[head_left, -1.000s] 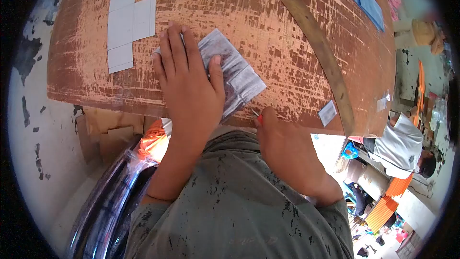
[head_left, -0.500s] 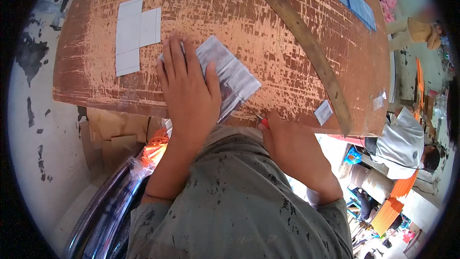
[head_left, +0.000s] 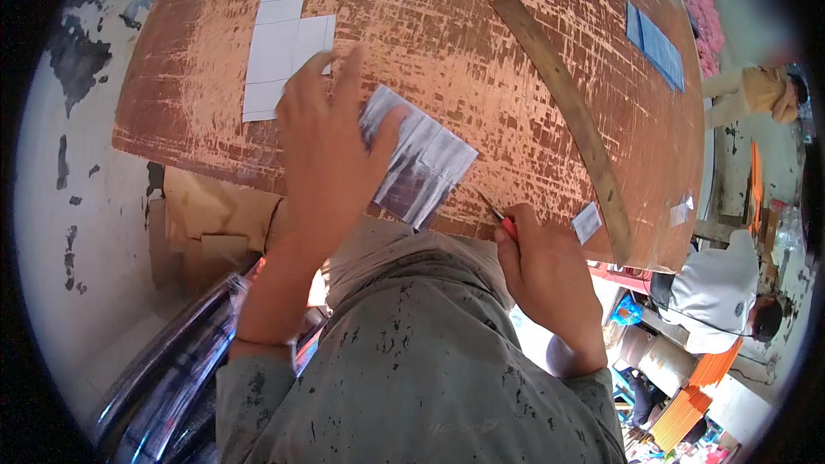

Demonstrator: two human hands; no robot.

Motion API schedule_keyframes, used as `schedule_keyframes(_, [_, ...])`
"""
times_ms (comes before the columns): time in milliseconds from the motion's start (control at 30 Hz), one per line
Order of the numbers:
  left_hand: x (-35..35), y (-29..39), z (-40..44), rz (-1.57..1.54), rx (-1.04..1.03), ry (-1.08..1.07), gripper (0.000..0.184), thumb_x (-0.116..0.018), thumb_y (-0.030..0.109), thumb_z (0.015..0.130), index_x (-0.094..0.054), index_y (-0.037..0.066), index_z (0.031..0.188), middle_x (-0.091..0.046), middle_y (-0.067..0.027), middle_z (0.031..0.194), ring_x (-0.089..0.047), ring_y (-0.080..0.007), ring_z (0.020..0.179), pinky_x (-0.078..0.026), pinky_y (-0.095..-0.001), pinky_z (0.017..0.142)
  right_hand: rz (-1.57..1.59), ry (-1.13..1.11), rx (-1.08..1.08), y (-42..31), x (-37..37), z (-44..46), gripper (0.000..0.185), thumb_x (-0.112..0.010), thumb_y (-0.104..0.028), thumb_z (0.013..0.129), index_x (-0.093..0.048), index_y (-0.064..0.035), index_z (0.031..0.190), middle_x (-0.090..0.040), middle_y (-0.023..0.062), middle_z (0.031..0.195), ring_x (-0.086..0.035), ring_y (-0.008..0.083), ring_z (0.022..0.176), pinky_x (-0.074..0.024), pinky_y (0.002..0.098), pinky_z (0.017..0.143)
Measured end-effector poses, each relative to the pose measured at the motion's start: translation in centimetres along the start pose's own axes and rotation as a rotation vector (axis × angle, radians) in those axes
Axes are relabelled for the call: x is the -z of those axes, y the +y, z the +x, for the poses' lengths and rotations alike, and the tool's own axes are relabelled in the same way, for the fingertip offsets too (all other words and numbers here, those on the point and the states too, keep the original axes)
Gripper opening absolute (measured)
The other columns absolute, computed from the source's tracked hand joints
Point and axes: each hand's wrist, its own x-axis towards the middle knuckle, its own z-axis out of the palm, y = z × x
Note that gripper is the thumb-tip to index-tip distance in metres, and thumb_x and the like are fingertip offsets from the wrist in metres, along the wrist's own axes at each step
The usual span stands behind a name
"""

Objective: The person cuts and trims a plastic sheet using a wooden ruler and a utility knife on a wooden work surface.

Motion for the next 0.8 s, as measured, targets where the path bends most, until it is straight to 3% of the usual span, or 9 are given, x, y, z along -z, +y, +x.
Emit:
schedule_keyframes(67, [-0.7,-0.4,2.1,-0.153,-0.250,-0.009,0.066,-0.068,0.038,0.106,-0.050,0.006,0.162,-0.049,-0.0258,0.159,-0.045,-0.0472,0.149,-0.036,-0.0588,0.125,-0.029,-0.055,0.033,-0.8,0.3,0.7,0.017,-0.065,-0.020,0.108,-0.060,-0.0040,0.110,-0.071,0.0217,0.088,-0.068,0.0471,0.071,-0.0499,0.0571,0.066])
schedule_keyframes(200, [-3.0,-0.2,5.2,-0.201,-0.426,-0.070,0.065,-0.066,0.035,0.107,-0.049,0.006,0.163,-0.045,-0.0256,0.166,-0.041,-0.0467,0.155,-0.031,-0.0576,0.131,-0.013,0.042,0.152,-1.4,-0.5,2.5,0.016,-0.063,-0.021,0.109,-0.058,-0.0049,0.110,-0.072,0.0208,0.086,-0.071,0.0452,0.074,-0.0525,0.0567,0.065])
schedule_keyframes(267, [-4.6,-0.4,5.8,-0.162,-0.601,-0.032,0.062,-0.059,0.039,0.109,-0.054,-0.003,0.156,-0.046,-0.0287,0.164,-0.038,-0.0443,0.158,-0.027,-0.0598,0.133,-0.075,0.016,0.169,-1.5,-0.8,3.5,0.018,-0.060,-0.023,0.111,-0.057,-0.0055,0.110,-0.073,0.0198,0.086,-0.073,0.0437,0.077,-0.0547,0.0562,0.065])
schedule_keyframes(367, [-6.1,-0.7,5.3,-0.220,-0.544,-0.179,0.066,-0.060,0.035,0.109,-0.046,0.005,0.165,-0.037,-0.0263,0.173,-0.031,-0.0439,0.164,-0.020,-0.0588,0.136,-0.114,-0.047,0.189,-1.8,-0.5,4.5,0.020,-0.058,-0.026,0.113,-0.056,-0.0056,0.110,-0.073,0.0196,0.086,-0.073,0.0436,0.076,-0.0551,0.0567,0.065])
schedule_keyframes(700, [-5.6,-0.6,5.3,-0.285,-0.512,-0.193,0.068,-0.062,0.034,0.105,-0.047,0.002,0.164,-0.038,-0.0241,0.174,-0.031,-0.0415,0.164,-0.021,-0.0600,0.136,-0.176,-0.126,0.203,-1.5,-0.9,5.5,0.021,-0.057,-0.025,0.113,-0.055,-0.0044,0.110,-0.072,0.0197,0.085,-0.073,0.0419,0.074,-0.0559,0.0548,0.063])
schedule_keyframes(800, [-5.8,-0.5,5.3,-0.238,-0.531,-0.140,0.062,-0.059,0.038,0.107,-0.056,-0.002,0.155,-0.042,-0.0261,0.170,-0.034,-0.0407,0.162,-0.026,-0.0584,0.134,-0.199,-0.154,0.231,-1.6,-0.7,5.7,0.021,-0.055,-0.024,0.112,-0.054,-0.0035,0.114,-0.073,0.0191,0.085,-0.077,0.0403,0.074,-0.0600,0.0516,0.060])
